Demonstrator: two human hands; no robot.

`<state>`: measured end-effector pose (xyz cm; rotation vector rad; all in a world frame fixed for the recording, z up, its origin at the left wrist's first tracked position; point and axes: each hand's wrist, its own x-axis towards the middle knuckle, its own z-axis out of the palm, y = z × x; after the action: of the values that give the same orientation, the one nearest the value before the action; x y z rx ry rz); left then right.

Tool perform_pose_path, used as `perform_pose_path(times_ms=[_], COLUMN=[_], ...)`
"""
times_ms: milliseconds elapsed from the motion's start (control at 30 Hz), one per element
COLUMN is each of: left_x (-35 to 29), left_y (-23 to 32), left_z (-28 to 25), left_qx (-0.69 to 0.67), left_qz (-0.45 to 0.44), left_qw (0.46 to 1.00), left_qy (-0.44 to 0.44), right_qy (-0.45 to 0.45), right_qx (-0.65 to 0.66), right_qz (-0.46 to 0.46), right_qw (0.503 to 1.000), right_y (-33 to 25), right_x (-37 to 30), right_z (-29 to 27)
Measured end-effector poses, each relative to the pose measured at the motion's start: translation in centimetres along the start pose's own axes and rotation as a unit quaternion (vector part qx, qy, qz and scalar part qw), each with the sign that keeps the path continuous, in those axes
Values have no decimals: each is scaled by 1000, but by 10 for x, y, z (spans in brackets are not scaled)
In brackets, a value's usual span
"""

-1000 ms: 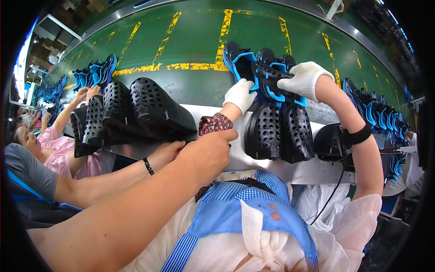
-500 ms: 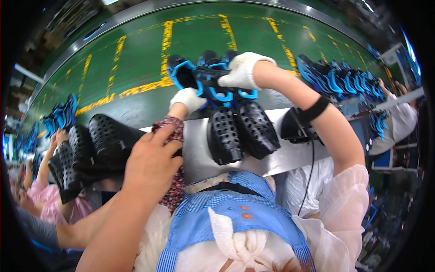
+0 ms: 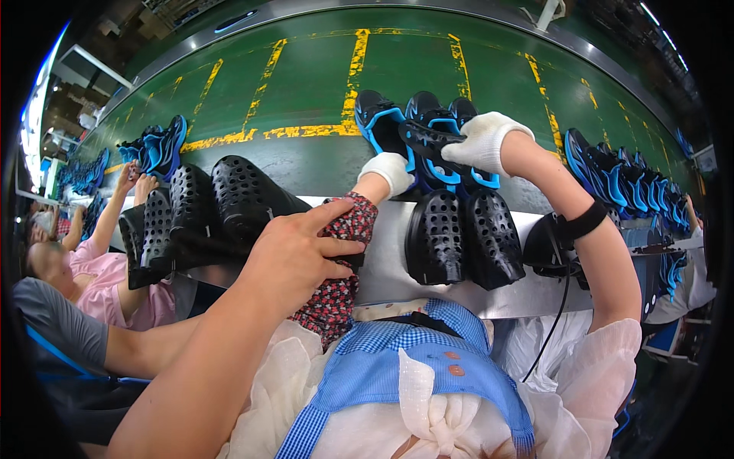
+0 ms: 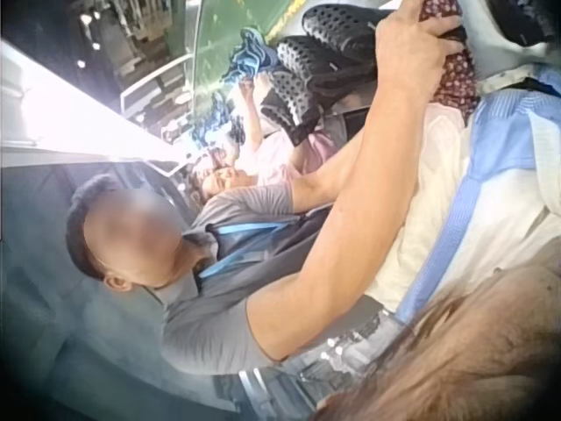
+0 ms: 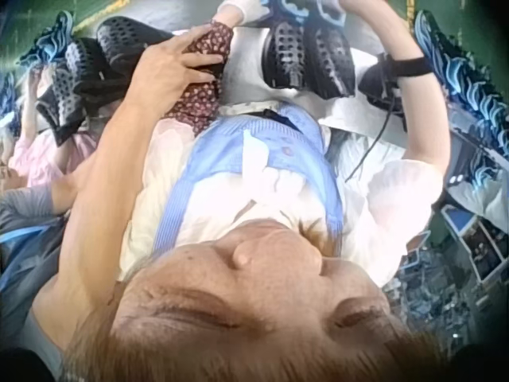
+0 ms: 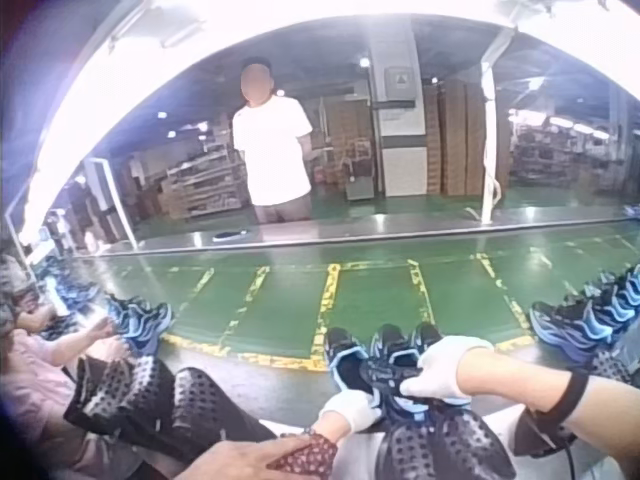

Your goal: The person is assembling parts of sneakers on a factory production line.

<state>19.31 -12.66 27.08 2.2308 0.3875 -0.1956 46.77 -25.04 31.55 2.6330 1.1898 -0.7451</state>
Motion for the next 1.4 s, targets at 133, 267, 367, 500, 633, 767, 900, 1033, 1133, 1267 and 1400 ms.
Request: perform_pose_path(times_ms=[133,267,367,500,633,767,900,1033,1133,1267,1400], left_x=[-5,-11,-4,144,191,159,118,83,63,41,16], left_y=[-1,33,11,-33,-46,-12,9,26,42,52,65], left_z=[-10,-25,-13,48,70,87,87,78,75,55,37], left_qx=[236,275,263,210,200,260,318,377,414,465,519], left_qz=[191,158,109,-2,-57,-45,-48,-56,-63,-19,22], left_qw=[952,945,955,978,977,965,946,922,903,874,838], left_qy=[-29,-83,-85,5,42,1,-31,-64,-99,-141,-165], right_qy=[-23,-6,-22,-18,-11,-5,-18,-31,-13,-1,-7], right_qx=[3,2,0,11,18,16,-2,7,-2,29,64], right_qz=[-4,-36,-26,-24,-35,-31,-34,-44,-64,-80,-93], right_qw=[1000,999,999,999,999,999,999,999,998,996,994], right_y=[-9,-20,-13,-17,-12,4,3,6,15,17,15], right_x=[2,7,11,6,3,3,7,18,20,31,31], right_z=[-3,-1,2,-1,-6,-2,1,7,7,14,13])
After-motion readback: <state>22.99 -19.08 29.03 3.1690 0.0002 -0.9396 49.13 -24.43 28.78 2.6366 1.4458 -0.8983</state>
